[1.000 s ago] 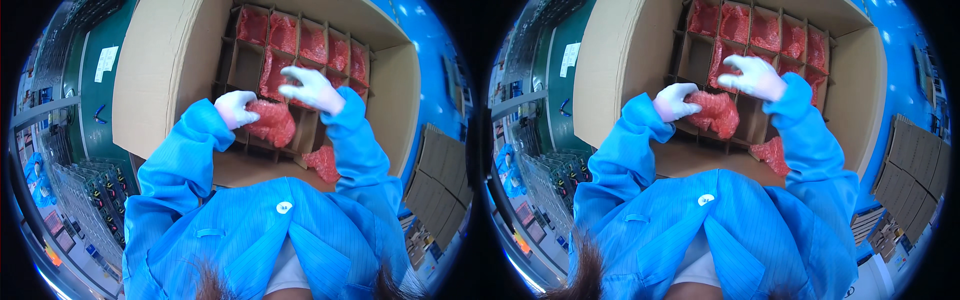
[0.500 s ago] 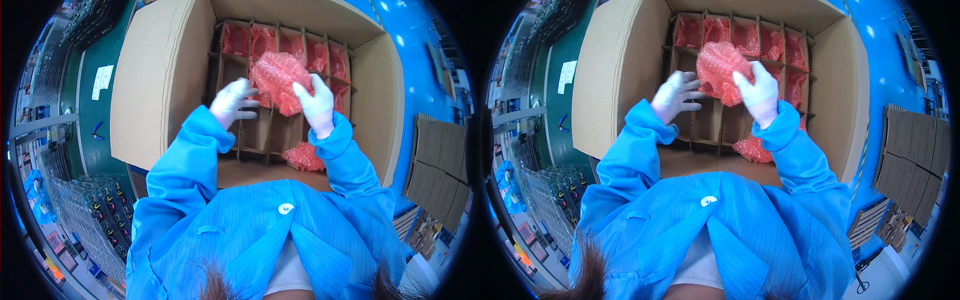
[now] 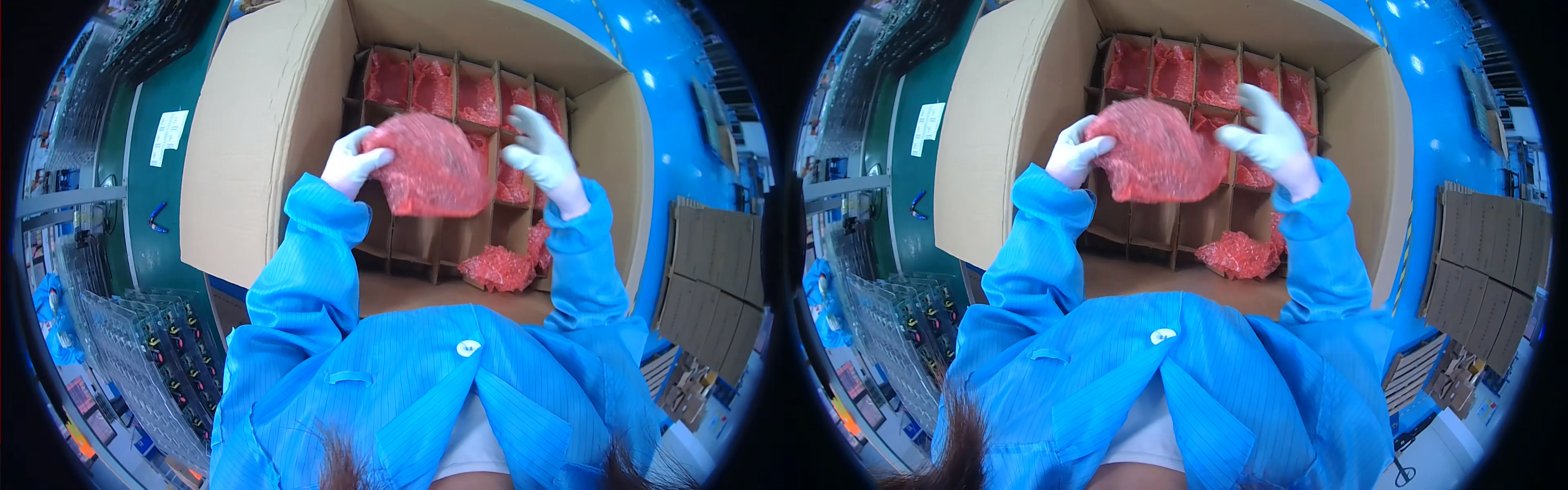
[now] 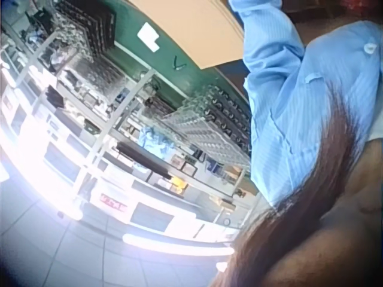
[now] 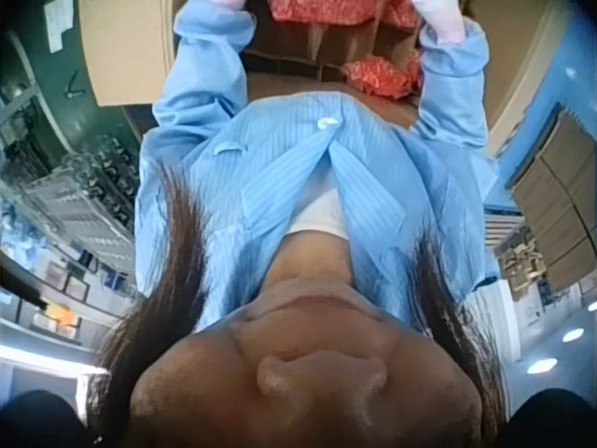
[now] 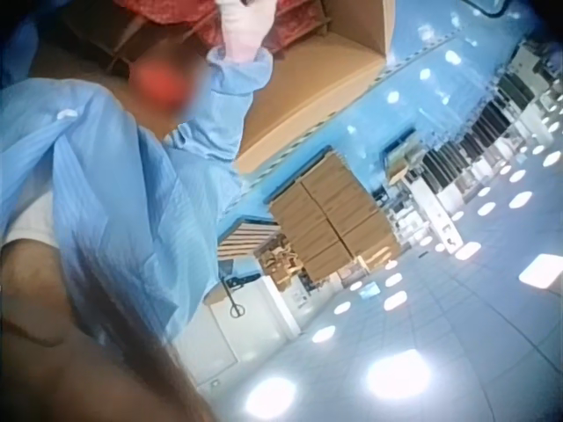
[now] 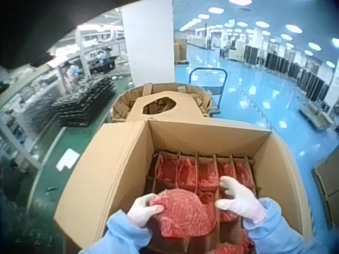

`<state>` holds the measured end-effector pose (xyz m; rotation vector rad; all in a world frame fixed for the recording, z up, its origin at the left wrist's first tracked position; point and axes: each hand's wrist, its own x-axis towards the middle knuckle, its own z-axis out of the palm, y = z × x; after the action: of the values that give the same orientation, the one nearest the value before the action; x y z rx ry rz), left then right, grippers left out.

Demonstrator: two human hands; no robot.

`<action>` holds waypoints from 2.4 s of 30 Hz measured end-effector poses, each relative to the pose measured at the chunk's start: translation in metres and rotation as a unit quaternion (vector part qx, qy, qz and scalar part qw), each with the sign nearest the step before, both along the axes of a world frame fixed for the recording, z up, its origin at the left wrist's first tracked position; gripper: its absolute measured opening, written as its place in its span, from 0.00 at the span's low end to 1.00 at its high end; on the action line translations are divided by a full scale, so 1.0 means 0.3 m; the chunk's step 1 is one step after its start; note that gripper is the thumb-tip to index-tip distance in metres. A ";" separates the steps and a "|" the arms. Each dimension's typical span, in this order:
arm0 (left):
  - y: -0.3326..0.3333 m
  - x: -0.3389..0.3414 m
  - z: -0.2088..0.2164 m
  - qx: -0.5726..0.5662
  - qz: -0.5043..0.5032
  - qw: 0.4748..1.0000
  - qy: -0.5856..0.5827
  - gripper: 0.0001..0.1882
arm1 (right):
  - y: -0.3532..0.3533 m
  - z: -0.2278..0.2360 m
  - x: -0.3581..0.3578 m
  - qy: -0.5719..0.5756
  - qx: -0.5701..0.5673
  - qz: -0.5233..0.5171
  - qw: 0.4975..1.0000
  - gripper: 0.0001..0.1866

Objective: Packaging electronic circuit boards and components into boxes with protective dividers and bubble wrap.

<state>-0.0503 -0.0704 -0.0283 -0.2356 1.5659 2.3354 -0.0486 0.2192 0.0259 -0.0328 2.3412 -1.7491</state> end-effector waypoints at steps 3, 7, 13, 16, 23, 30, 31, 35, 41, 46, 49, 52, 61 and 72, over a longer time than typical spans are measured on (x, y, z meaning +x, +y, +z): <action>0.022 0.008 0.005 0.027 -0.092 0.995 0.000 0.20 | -0.093 -0.039 -0.050 -0.058 -0.046 0.137 0.988 0.32; 0.098 0.032 0.043 0.083 -0.052 0.995 -0.008 0.18 | -0.214 -0.064 -0.039 -0.065 -0.130 0.107 0.984 0.23; 0.033 0.020 0.010 0.062 -0.006 0.996 -0.069 0.15 | -0.175 -0.140 -0.057 0.001 -0.241 -0.119 0.963 0.14; 0.004 0.011 -0.005 0.019 0.003 0.996 -0.092 0.14 | -0.132 -0.135 -0.058 0.058 -0.187 -0.145 0.970 0.16; 0.022 0.009 0.025 -0.038 -0.067 0.995 -0.065 0.14 | -0.149 -0.007 -0.050 0.313 0.181 0.078 0.929 0.17; -0.021 -0.022 0.024 -0.095 0.005 0.994 -0.060 0.17 | -0.134 -0.010 -0.048 -0.012 0.010 -0.070 0.997 0.16; 0.000 -0.022 0.028 -0.055 0.049 0.995 -0.065 0.16 | -0.137 -0.008 -0.043 0.000 0.006 -0.085 0.996 0.16; 0.085 -0.006 0.046 0.063 0.182 0.978 -0.080 0.15 | -0.165 -0.018 -0.007 0.033 -0.008 -0.128 0.991 0.16; 0.096 0.021 0.059 -0.199 0.175 0.962 0.066 0.12 | -0.206 -0.069 0.031 -0.028 -0.107 -0.046 0.993 0.16; 0.029 0.000 0.027 -0.139 0.134 0.980 0.037 0.09 | -0.194 -0.067 0.046 -0.043 -0.128 -0.024 0.991 0.17; 0.026 0.002 0.011 -0.209 0.023 0.972 0.107 0.08 | -0.212 -0.046 0.045 0.010 -0.182 -0.064 0.981 0.18; 0.045 0.005 0.004 -0.159 0.063 0.981 0.095 0.08 | -0.141 -0.124 0.017 -0.065 -0.321 -0.123 0.937 0.19; 0.028 0.009 0.022 -0.062 0.047 0.995 0.056 0.10 | -0.152 -0.119 -0.001 -0.108 -0.428 -0.108 0.891 0.17; -0.001 -0.003 -0.078 -0.072 0.074 0.994 -0.029 0.15 | -0.165 -0.173 -0.039 0.052 0.144 -0.127 0.980 0.20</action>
<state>-0.0512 -0.0707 -0.0516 -0.4634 1.7450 2.3018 -0.0604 0.1698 -0.0260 0.2360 2.7569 -1.5212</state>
